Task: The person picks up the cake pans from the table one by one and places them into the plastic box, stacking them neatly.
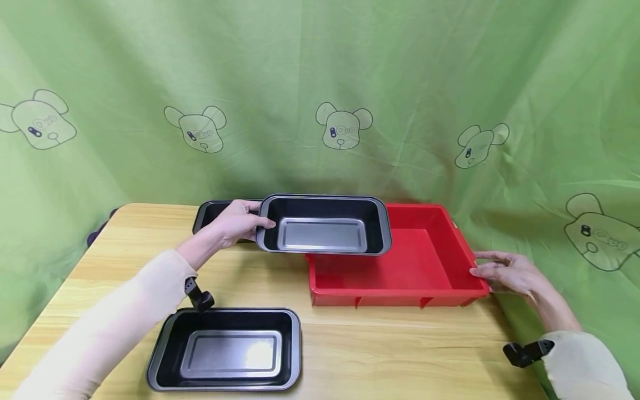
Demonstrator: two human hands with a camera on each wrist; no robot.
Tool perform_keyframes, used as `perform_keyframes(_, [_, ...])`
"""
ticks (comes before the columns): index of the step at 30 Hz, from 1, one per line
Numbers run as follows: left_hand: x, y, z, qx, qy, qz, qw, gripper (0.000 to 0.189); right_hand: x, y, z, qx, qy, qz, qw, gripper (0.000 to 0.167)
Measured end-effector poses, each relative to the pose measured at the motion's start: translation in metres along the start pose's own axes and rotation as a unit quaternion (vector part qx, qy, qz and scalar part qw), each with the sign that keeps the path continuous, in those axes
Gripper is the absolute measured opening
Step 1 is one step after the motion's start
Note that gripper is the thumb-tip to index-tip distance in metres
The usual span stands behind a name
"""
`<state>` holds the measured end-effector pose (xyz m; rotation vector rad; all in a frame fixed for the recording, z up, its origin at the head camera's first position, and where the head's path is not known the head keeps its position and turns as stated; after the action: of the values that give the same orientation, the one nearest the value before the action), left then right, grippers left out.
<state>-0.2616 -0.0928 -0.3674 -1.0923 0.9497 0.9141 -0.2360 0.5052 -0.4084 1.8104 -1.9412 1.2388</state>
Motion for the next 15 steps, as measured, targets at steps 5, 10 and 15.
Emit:
perform_keyframes(5, [0.002, 0.007, 0.015, -0.003, -0.011, 0.0, 0.9999, 0.047, 0.0, 0.0, 0.0, 0.002, 0.0, 0.0, 1.0, 0.039])
perform_keyframes(10, [0.003, 0.013, 0.031, -0.005, -0.018, -0.001, 0.9998, 0.049, -0.001, 0.0, 0.0, 0.004, -0.002, 0.001, 1.0, 0.038])
perform_keyframes(15, [0.007, 0.019, 0.044, -0.007, -0.018, 0.0, 0.9998, 0.047, -0.001, -0.001, 0.0, 0.003, 0.004, 0.007, 1.0, 0.039])
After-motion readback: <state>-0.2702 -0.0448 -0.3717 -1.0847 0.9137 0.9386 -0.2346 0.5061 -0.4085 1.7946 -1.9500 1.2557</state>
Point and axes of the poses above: each hand's wrist, its own y-axis towards the middle knuckle, its own z-axis out of the palm, x = y × z, the point moved 2 cm from there along y, towards the middle knuckle, and after that the axes turned 13 degrees about -y, right-handed, at the moved point
